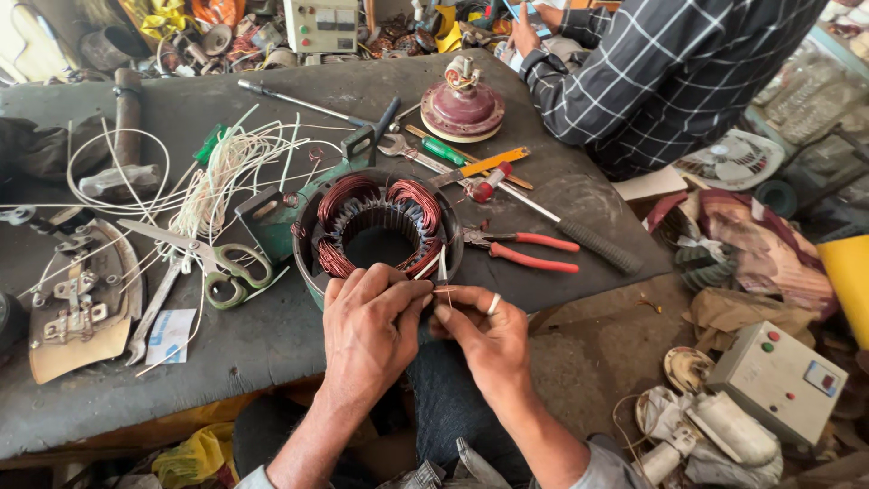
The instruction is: The person works on a motor stator, using pliers to strip and trim copper wire ends, a utility knife to remove insulation, and scissors to cut a white insulating strip. They then wrap the wire with the strip and tuck it into the stator slots.
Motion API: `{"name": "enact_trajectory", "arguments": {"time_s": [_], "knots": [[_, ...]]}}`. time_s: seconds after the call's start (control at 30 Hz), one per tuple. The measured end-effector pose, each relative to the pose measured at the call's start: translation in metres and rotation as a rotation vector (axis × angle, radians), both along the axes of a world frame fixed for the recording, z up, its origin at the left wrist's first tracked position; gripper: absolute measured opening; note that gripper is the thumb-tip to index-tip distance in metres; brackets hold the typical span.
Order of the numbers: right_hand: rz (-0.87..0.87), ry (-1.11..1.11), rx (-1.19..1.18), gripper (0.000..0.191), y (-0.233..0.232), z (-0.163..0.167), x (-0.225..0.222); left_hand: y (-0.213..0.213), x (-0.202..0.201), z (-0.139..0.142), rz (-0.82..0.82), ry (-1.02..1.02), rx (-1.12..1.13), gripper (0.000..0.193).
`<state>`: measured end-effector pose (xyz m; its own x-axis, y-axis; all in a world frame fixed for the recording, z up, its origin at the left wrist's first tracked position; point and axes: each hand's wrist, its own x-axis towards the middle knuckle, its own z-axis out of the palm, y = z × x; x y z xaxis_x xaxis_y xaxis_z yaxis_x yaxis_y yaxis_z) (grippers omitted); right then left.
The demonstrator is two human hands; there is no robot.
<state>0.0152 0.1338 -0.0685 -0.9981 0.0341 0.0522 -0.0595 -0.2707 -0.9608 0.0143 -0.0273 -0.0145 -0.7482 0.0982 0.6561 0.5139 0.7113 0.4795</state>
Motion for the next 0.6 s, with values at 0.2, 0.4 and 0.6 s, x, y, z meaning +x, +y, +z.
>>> {"name": "enact_trajectory", "arguments": {"time_s": [0.2,0.4,0.6], "knots": [[-0.309,0.566,0.701,0.038,-0.007,0.02,0.005,-0.007,0.004,-0.004,-0.003,0.006,0.024,0.013],[-0.365,0.823,0.976,0.032,-0.019,0.038,0.01,-0.02,0.007,-0.006,-0.026,0.022,0.04,0.014],[-0.338,0.774,1.024,0.026,-0.029,0.038,0.016,-0.032,0.009,-0.007,-0.034,0.011,0.046,0.014]]}}
